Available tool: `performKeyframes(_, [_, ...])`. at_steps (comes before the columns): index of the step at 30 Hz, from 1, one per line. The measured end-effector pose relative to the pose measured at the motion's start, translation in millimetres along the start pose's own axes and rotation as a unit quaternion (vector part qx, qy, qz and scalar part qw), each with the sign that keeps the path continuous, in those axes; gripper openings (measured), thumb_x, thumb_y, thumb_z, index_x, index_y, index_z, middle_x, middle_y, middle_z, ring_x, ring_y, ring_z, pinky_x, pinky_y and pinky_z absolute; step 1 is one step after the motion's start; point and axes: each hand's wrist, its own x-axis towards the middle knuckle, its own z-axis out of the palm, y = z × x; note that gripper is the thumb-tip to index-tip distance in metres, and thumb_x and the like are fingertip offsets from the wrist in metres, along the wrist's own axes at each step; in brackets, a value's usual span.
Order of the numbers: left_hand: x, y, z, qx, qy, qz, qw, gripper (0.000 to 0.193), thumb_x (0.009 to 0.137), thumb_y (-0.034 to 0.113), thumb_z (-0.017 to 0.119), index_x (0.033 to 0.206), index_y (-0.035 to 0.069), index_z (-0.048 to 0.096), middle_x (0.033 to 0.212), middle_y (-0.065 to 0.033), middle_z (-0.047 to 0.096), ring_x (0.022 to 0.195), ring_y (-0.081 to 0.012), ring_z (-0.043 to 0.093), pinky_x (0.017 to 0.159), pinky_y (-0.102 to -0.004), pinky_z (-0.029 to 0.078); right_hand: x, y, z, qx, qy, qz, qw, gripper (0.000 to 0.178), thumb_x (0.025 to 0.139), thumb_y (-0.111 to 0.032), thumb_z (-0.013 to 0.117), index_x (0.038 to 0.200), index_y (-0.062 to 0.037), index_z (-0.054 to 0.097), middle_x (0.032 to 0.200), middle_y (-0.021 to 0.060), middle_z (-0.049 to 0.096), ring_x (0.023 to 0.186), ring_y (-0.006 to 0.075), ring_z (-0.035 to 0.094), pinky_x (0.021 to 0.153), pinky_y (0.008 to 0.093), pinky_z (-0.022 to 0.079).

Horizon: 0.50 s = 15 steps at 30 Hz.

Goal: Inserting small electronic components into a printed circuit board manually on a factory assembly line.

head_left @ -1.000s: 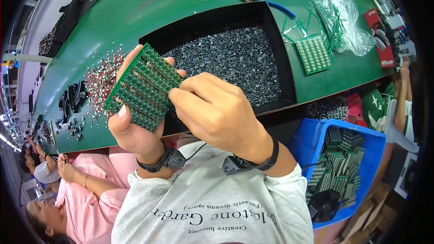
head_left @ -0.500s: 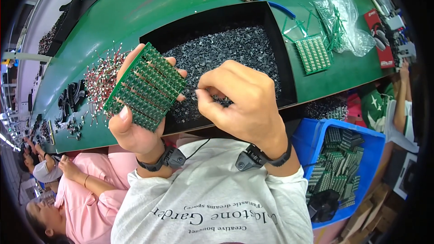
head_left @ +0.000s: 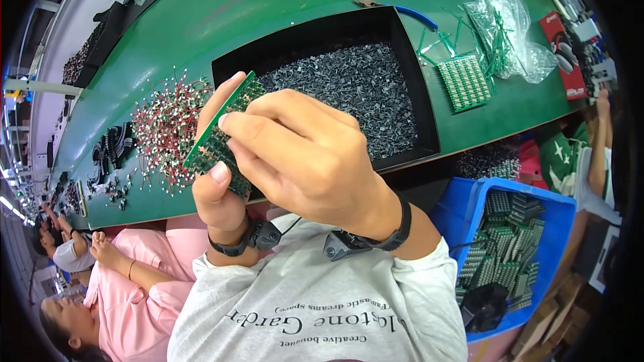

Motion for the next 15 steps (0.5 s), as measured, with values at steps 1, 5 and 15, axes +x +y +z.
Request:
performKeyframes(1, [-1.2,-0.1,1.4,0.0,0.004,-0.009,1.0,0.099,0.072,0.052,0.063,0.15,-0.006,0.039,0.124,-0.0174,0.061,0.114,-0.0239,0.06,0.102,-0.0354,0.045,-0.7,1.2,2.4,0.003,0.006,-0.008,1.0,0.026,0.07,0.004,0.077,0.094,-0.0036,0.072,0.077,0.0077,0.063,0.062,0.0227,0.064,0.054,0.0316,0.054])
performKeyframes(5, [-2.6,6.6,8.5,0.029,0.002,-0.018,0.999,0.101,0.071,0.054,0.065,0.149,-0.006,0.041,0.124,-0.0163,0.061,0.113,-0.0231,0.061,0.101,-0.035,0.045,0.2,0.8,-1.2,0.001,-0.003,-0.001,1.0,0.023,0.069,0.005,0.077,0.089,-0.0033,0.07,0.076,0.0066,0.063,0.062,0.0221,0.065,0.054,0.0318,0.053])
performKeyframes(15, [2.6,0.0,1.1,0.016,-0.009,0.001,1.0,0.101,0.07,0.051,0.065,0.148,-0.008,0.041,0.13,-0.0242,0.061,0.116,-0.0281,0.063,0.104,-0.0371,0.047,0.9,3.3,-11.1,0.033,0.057,-0.016,0.998,0.02,0.066,0.008,0.074,0.081,-0.0038,0.067,0.072,0.0071,0.064,0.061,0.021,0.064,0.053,0.0301,0.053])
